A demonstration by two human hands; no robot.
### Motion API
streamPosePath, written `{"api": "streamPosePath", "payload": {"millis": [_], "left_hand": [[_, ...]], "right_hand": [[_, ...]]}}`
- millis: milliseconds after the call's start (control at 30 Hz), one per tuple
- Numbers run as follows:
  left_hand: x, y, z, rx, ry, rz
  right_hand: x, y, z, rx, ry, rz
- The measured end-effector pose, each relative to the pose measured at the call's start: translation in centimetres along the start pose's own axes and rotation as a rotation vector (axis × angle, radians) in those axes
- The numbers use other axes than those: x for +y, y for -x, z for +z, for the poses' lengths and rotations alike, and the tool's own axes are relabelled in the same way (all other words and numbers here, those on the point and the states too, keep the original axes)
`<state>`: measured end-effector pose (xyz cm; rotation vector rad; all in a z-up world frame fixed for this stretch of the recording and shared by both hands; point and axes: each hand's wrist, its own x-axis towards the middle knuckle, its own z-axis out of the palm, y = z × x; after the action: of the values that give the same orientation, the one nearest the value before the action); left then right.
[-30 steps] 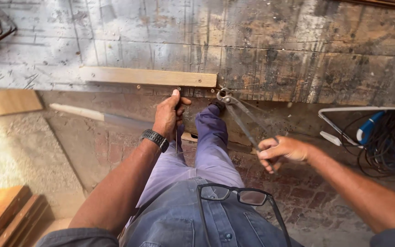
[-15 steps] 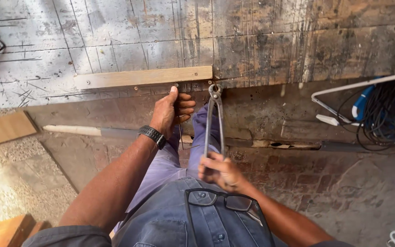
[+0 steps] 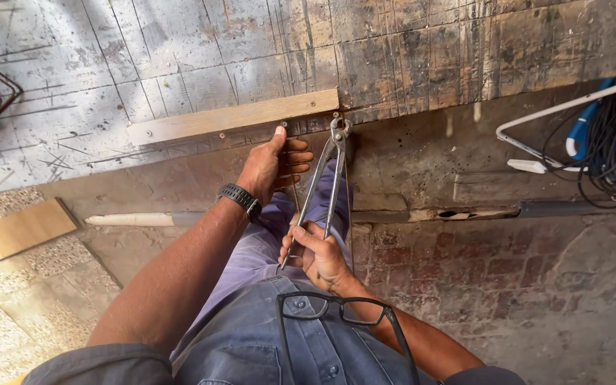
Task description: The person uses a metal bending tool to shape thin metal rods into rectangular frames. They repeatedly pick up a rod, position it against a wooden jig, and use the tool to bend the metal at specific points before placing the finished frame aside.
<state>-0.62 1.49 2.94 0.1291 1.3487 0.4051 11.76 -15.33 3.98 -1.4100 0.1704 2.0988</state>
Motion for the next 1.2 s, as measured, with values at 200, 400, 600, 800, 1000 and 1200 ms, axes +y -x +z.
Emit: {"api": "streamPosePath", "payload": {"millis": [200,400,600,800,1000,1200], "left_hand": [[0.1,-0.3,-0.3,-0.019,-0.036,-0.023],[-1.3,-0.2,-0.9,-0.064,-0.116,-0.051],[-2.6,0.4,-1.2,-0.069,-0.125,-0.073],[-3.0,0.4,-1.5,-0.076,-0.117,-0.030],[-3.4,0.2,-1.5,-0.065,-0.094,0.021],[-3.3,0.6,-1.3,-0.063,-0.134,0.023]], "right_hand": [[2.4,-2.5,1.3,0.030,-0.083,-0.092],[1.9,-2.3,0.9,-0.004,-0.102,-0.119],[0.3,-0.4,1.2,-0.123,-0.042,-0.166],[-3.0,2.5,-1.2,-0.233,0.053,-0.114],[-4.2,2.3,-3.4,-0.325,0.117,-0.078],[-4.9,1.7,-5.2,-0.313,0.104,-0.031]]}}
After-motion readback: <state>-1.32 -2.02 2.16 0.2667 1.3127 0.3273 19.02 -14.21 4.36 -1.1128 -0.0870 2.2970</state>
